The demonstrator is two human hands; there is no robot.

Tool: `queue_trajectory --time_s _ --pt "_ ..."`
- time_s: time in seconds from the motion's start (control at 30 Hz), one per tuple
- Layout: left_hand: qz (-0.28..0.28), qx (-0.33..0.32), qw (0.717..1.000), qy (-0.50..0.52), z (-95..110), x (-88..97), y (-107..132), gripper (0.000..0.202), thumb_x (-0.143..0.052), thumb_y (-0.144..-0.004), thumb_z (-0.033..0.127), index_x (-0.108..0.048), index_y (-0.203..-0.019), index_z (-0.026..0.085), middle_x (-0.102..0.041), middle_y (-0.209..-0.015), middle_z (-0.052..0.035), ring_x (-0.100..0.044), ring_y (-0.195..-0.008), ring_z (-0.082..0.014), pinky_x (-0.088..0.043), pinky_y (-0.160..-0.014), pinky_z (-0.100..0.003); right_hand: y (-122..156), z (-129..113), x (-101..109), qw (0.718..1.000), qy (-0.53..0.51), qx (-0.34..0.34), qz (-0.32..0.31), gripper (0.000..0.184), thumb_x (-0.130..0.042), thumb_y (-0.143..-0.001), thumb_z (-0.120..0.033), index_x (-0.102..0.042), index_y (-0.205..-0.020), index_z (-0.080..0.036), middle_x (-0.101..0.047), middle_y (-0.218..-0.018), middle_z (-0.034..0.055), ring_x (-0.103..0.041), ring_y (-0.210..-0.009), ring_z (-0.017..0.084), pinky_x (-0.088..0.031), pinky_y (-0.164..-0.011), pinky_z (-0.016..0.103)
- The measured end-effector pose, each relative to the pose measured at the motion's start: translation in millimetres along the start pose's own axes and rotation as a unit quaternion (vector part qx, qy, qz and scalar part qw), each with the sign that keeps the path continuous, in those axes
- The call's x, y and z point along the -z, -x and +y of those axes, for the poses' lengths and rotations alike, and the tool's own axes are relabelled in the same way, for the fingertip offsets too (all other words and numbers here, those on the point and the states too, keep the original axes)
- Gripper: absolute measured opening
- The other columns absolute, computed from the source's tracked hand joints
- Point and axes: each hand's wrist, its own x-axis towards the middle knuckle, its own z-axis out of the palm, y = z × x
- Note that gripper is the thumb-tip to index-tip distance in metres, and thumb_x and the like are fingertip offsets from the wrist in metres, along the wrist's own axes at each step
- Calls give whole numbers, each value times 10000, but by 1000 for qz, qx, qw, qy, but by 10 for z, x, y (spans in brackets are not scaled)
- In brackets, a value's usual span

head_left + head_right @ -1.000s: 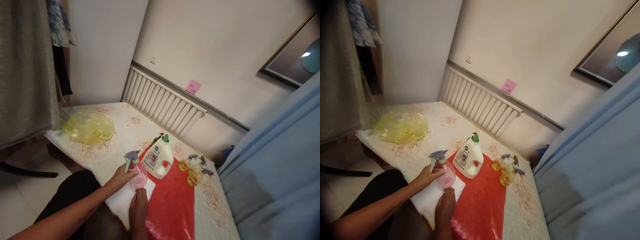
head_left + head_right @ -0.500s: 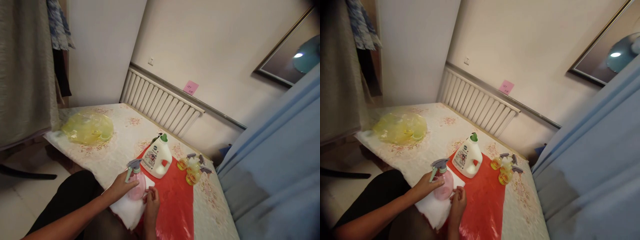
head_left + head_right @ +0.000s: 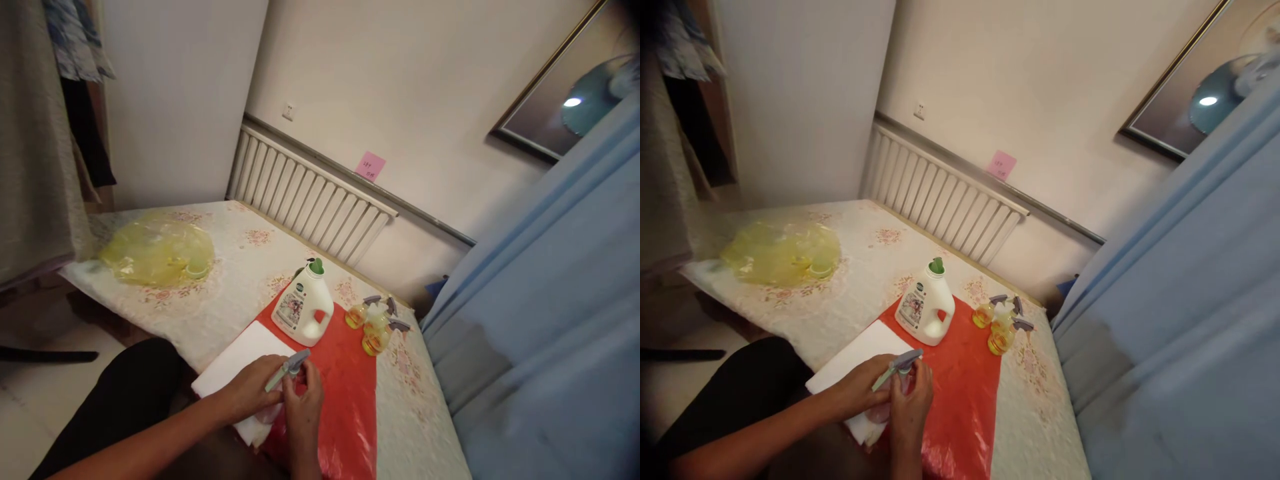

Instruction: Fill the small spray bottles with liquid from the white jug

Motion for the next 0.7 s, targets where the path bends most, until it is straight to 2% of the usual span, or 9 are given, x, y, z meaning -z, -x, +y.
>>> queue_trajectory --time_s 0.17,0.43,0.57,0.7 --pt "-13 -23 999 -24 -9 -43 -40 442 -607 -858 324 -593 -1296 271 -676 -1238 -57 -605 -1123 -266 -464 -1022 -404 18 64 -22 999 43 -19 28 208 -640 -725 -219 -699 -921 -183 -696 -821 48 -641 -735 217 -512 -691 309" --pt "-36 -20 999 -27 -169 -103 -69 547 -627 -833 275 -529 -1370 251 -613 -1366 -87 -545 -1269 -286 -417 -1106 -446 36 98 -65 996 54 -37 66 129 -635 -725 -253 -660 -840 -200 -671 -770 25 -613 -694 203 -483 -664 294" --pt "-3 17 1000 -5 -148 -149 -29 623 -623 -829 307 -456 -1423 222 -564 -1421 -121 -528 -1299 -299 -411 -1117 -464 55 103 -98 994 49 -51 83 118 -655 -726 -284 -652 -815 -206 -673 -761 29 -603 -684 205 -469 -653 297" --pt "38 47 998 11 -68 -222 -17 515 -641 -798 330 -525 -1283 201 -635 -1246 -112 -605 -1152 -284 -492 -1008 -424 65 98 -118 994 43 -56 89 118 -681 -725 -303 -657 -796 -212 -671 -747 28 -602 -688 214 -466 -669 309"
